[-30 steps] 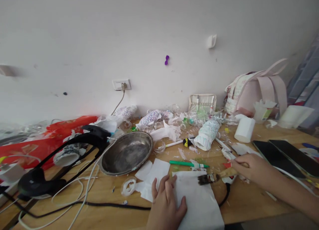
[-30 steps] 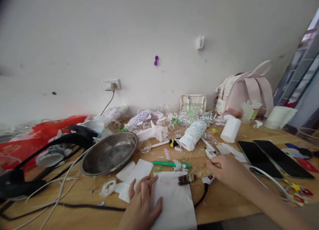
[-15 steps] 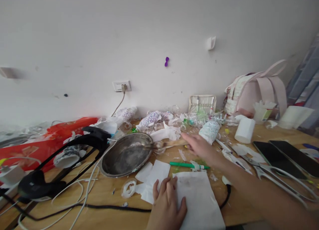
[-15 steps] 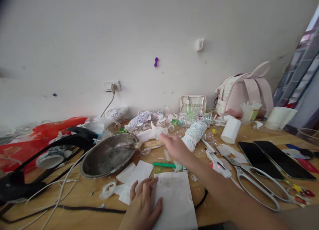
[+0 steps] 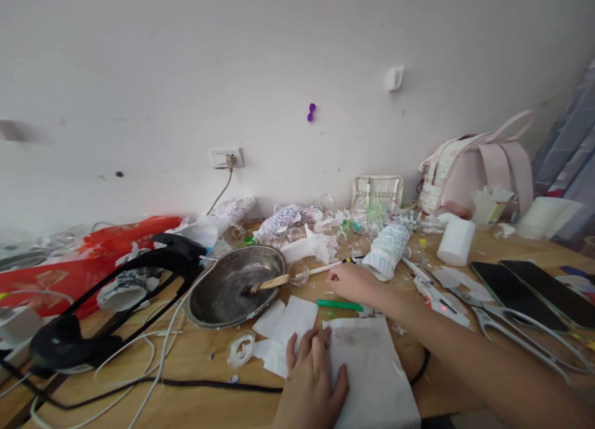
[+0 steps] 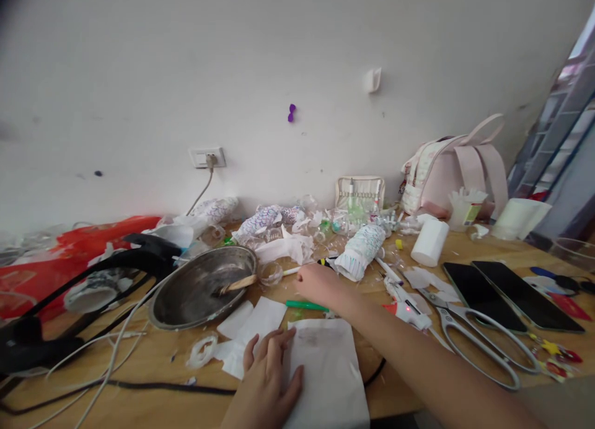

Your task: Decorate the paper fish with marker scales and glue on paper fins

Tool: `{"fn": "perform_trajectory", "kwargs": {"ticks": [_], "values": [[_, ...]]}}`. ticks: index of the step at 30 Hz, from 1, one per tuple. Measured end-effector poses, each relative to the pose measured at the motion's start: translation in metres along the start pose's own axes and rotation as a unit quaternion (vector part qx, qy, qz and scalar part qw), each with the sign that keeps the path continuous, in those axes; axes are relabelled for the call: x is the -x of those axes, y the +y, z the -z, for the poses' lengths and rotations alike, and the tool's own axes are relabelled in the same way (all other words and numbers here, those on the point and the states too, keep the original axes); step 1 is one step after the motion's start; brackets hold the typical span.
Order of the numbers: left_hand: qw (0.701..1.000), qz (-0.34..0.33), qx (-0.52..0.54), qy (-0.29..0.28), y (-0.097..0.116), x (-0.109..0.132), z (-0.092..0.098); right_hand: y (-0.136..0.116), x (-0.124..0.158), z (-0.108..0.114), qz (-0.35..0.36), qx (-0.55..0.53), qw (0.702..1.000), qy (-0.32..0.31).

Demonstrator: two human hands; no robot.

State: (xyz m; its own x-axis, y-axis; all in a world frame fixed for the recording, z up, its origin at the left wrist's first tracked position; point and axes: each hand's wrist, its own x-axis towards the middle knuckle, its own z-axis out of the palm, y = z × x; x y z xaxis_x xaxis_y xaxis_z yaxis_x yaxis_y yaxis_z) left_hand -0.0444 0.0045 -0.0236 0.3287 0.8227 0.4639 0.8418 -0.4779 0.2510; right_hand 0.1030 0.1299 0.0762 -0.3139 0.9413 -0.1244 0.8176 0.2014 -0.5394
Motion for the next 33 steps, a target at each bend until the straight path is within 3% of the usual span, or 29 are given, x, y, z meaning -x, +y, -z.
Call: {"fn": "perform_trajectory", "kwargs": {"ticks": [5,12,15,19,21,25,29,33], "values": [[1.0,0.001,0.001,0.009,0.002,-0.002,0.003,0.035,0.005,-0.004,0.03,0.104,0.994,-0.03],[1.0,-0.003,-0.002,0.012,0.001,-0.002,0.003,0.032,0.012,0.001,0.031,0.093,0.993,-0.066],[1.0,0.002,0.009,0.004,0.0,-0.001,0.002,0.031,0.02,0.01,0.014,0.074,0.997,-0.033],[1.0,0.002,0.018,0.001,0.0,-0.001,0.003,0.04,0.047,0.018,0.004,0.06,0.996,0.067],[1.0,0.001,0.019,-0.002,-0.001,-0.001,0.004,0.048,0.067,0.014,0.02,0.061,0.994,0.093],[1.0,0.009,0.023,-0.003,0.0,-0.001,0.005,0.062,0.098,-0.009,0.049,0.082,0.992,0.088],[0.999,0.039,0.036,0.01,0.002,-0.002,0.004,0.068,0.106,-0.027,0.09,0.126,0.986,0.065],[0.997,0.054,0.048,0.008,0.0,-0.003,0.003,0.067,0.104,-0.029,0.112,0.152,0.981,0.053]]}}
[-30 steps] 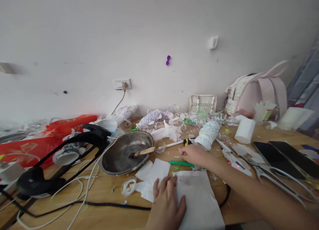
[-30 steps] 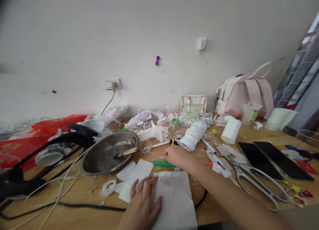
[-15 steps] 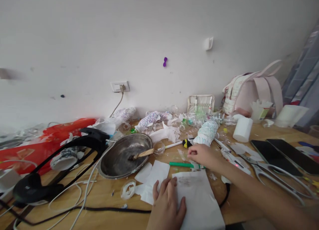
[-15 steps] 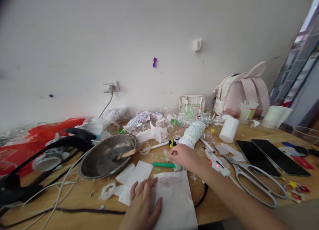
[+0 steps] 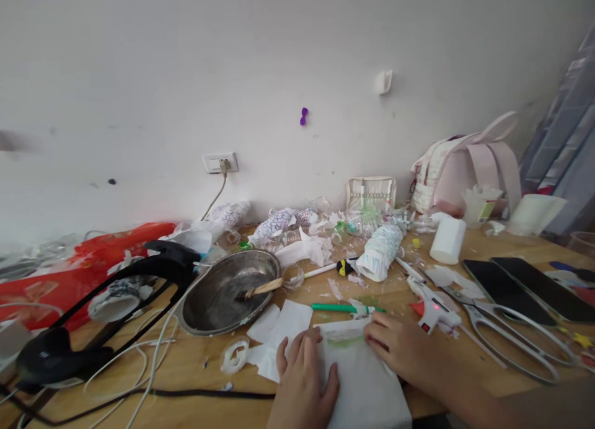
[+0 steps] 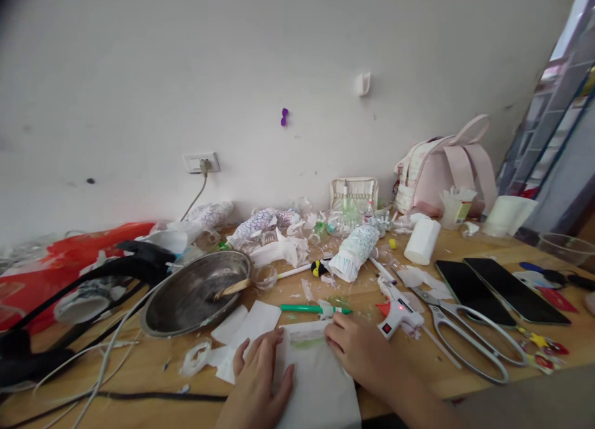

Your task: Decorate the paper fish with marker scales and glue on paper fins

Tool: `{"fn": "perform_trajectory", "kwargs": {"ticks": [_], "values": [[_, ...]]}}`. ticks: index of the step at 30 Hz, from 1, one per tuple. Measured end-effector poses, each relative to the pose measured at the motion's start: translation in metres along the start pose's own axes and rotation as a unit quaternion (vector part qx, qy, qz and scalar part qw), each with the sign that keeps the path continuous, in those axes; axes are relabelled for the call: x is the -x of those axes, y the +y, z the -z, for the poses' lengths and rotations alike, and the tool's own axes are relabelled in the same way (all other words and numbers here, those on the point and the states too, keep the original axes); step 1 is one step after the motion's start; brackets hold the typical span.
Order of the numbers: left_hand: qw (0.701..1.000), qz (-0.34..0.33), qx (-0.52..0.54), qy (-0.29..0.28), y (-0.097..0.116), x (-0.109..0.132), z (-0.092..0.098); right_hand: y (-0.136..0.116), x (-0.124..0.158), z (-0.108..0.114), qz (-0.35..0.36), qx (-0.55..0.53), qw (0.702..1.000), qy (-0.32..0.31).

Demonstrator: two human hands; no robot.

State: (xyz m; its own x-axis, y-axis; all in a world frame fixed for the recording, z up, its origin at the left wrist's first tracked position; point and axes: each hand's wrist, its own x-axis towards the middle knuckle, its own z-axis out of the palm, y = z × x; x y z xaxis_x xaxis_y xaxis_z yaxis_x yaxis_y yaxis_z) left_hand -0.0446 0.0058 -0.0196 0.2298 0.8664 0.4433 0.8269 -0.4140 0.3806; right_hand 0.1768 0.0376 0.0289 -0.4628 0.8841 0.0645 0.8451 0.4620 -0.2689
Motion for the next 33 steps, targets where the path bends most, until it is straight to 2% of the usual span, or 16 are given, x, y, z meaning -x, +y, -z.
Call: {"fn": "perform_trajectory", "kwargs": {"ticks": [5,8,12,15,24,29,33], "values": [[1.0,-0.012,-0.007,-0.028,0.001,-0.004,0.007,-0.004,0.002,0.009,0.004,0.001,1.0,-0.02],[0.997,-0.051,-0.023,-0.054,0.008,-0.007,0.011,-0.005,0.002,0.014,-0.002,-0.01,0.999,-0.031],[0.989,-0.113,-0.046,-0.083,0.018,-0.008,0.01,-0.003,-0.005,0.018,-0.052,-0.036,0.998,-0.023],[0.985,-0.132,-0.058,-0.094,0.022,-0.006,0.007,-0.001,-0.013,0.018,-0.106,-0.027,0.994,-0.024],[0.981,-0.161,-0.078,-0.075,0.022,-0.005,0.006,-0.004,-0.019,0.01,-0.148,-0.027,0.988,-0.038],[0.98,-0.17,-0.081,-0.063,0.024,-0.006,0.006,-0.004,-0.018,0.011,-0.135,-0.06,0.989,-0.012],[0.98,-0.175,-0.085,-0.048,0.027,-0.007,0.009,-0.008,-0.011,0.015,-0.1,-0.088,0.991,0.002]]}}
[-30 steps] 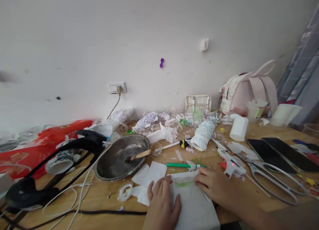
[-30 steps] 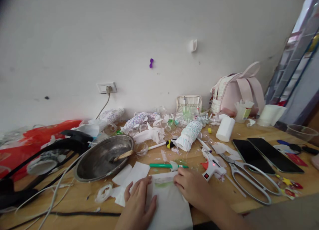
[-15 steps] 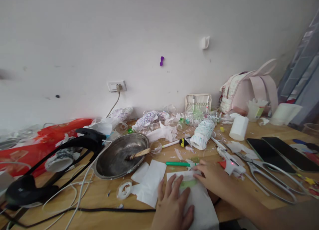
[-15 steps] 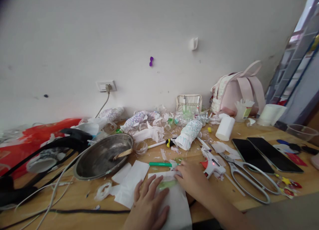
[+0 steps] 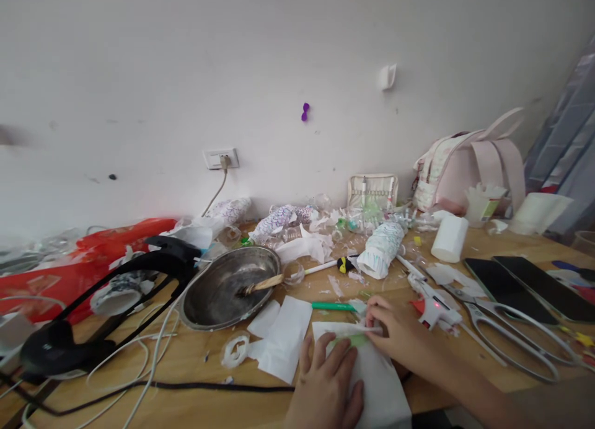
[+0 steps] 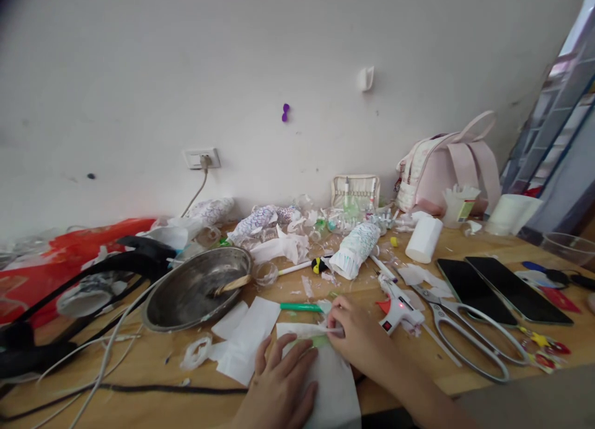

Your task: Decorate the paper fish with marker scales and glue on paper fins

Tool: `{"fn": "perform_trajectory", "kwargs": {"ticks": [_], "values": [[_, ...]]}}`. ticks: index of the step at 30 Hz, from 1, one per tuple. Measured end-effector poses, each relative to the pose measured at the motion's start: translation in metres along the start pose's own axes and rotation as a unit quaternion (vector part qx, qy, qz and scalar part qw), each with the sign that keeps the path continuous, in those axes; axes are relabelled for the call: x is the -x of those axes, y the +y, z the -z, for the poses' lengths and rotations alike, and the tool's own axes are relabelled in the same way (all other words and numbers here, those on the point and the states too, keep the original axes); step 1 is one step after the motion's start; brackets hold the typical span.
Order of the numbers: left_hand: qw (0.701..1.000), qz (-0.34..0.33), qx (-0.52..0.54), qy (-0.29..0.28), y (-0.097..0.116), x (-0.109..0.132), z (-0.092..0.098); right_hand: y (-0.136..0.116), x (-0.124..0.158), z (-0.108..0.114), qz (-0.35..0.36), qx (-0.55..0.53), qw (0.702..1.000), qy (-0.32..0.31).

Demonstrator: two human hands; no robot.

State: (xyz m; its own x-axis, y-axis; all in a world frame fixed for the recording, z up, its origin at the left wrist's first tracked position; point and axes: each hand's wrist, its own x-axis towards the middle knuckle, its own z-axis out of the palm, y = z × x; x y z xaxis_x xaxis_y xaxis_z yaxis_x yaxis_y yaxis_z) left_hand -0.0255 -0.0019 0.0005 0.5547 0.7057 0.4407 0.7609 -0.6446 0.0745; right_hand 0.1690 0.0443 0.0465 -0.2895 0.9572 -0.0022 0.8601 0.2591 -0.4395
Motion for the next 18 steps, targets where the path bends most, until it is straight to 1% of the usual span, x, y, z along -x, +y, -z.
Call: {"fn": "perform_trajectory", "kwargs": {"ticks": [4,10,12,15,18], "values": [[1.0,0.006,0.012,0.009,0.002,-0.004,0.004,0.001,0.011,-0.002,0.018,-0.005,1.0,-0.016],[0.997,0.039,0.05,-0.038,0.003,-0.002,0.003,0.007,0.017,-0.008,0.022,-0.007,0.999,-0.032],[0.997,0.044,0.051,-0.045,0.003,0.0,0.001,0.007,0.017,-0.008,0.026,-0.009,0.999,-0.034],[0.998,0.039,0.028,-0.038,0.003,0.002,-0.001,0.006,0.017,-0.008,0.032,-0.008,0.999,-0.033],[0.999,0.038,-0.018,-0.012,0.003,0.004,-0.003,0.005,0.017,-0.008,0.034,-0.007,0.999,-0.032]]}}
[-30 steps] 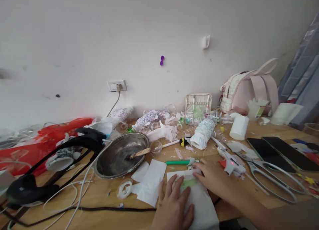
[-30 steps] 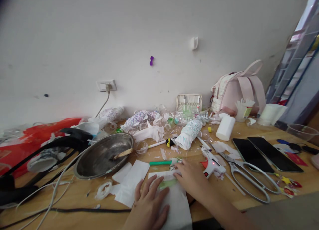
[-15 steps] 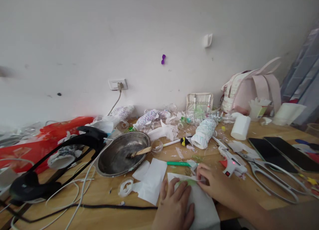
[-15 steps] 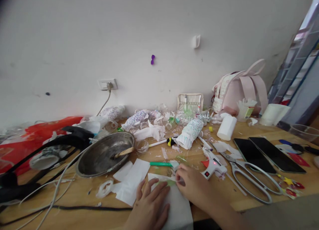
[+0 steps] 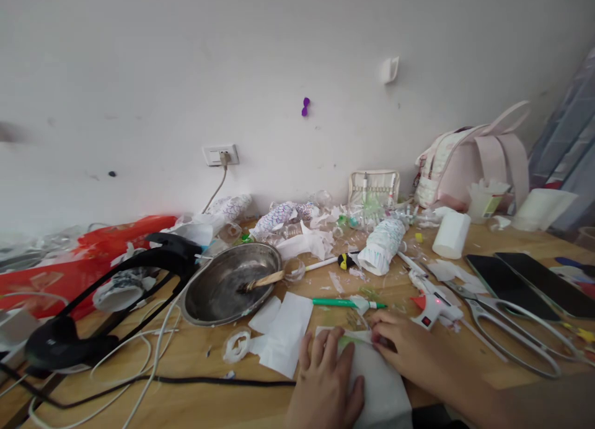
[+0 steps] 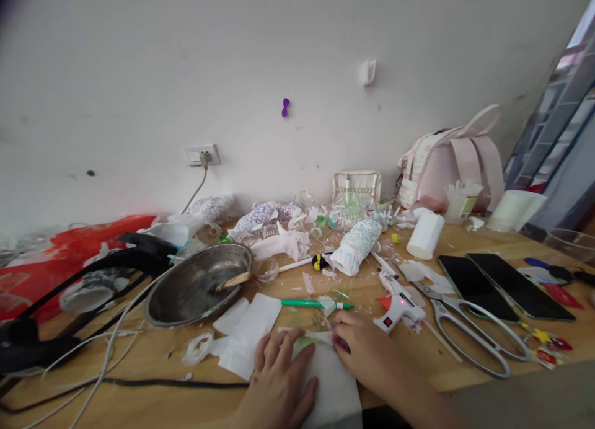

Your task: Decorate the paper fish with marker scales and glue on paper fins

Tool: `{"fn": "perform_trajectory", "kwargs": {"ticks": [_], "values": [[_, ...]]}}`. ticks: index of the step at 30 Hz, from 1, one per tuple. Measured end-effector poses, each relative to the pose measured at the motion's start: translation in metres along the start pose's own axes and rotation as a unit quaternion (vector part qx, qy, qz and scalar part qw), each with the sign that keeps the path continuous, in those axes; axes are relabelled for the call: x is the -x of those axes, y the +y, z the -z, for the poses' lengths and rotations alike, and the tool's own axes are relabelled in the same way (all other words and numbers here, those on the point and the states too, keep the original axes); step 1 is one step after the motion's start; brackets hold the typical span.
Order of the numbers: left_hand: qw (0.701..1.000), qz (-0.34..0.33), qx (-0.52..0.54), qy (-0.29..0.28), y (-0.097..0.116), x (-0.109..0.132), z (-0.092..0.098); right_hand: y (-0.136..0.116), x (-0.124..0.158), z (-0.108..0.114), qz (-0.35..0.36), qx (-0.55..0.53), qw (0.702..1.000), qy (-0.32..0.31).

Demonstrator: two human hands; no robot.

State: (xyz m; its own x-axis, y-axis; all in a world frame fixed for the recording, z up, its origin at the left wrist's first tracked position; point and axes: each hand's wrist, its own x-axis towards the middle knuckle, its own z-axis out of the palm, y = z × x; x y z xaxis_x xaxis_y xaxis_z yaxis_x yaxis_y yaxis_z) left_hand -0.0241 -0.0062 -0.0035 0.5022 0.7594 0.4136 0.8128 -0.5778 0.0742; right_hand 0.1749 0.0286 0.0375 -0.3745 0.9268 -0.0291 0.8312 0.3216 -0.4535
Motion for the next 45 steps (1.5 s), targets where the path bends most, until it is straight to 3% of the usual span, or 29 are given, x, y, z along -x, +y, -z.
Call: {"fn": "perform_trajectory", "kwargs": {"ticks": [5,10,21,29,38,45], "values": [[0.999,-0.032,-0.027,0.007,0.0,-0.001,0.004,0.0,-0.001,0.002,0.011,0.001,1.0,-0.005],[0.999,-0.024,0.03,-0.004,0.002,-0.003,0.003,0.002,0.002,0.01,0.012,-0.008,1.0,-0.005],[0.992,-0.019,0.104,0.064,0.004,-0.005,-0.005,0.02,-0.006,0.021,-0.04,0.062,0.994,0.079],[0.989,-0.047,0.104,0.096,0.003,-0.005,-0.007,-0.009,-0.006,0.003,-0.001,0.037,0.999,0.015],[0.988,-0.075,0.054,0.12,0.003,-0.005,-0.01,-0.011,-0.015,-0.005,-0.016,0.034,0.999,-0.011],[0.987,-0.063,0.079,0.127,0.004,-0.009,0.0,-0.009,-0.013,-0.01,-0.025,0.032,0.999,0.003]]}}
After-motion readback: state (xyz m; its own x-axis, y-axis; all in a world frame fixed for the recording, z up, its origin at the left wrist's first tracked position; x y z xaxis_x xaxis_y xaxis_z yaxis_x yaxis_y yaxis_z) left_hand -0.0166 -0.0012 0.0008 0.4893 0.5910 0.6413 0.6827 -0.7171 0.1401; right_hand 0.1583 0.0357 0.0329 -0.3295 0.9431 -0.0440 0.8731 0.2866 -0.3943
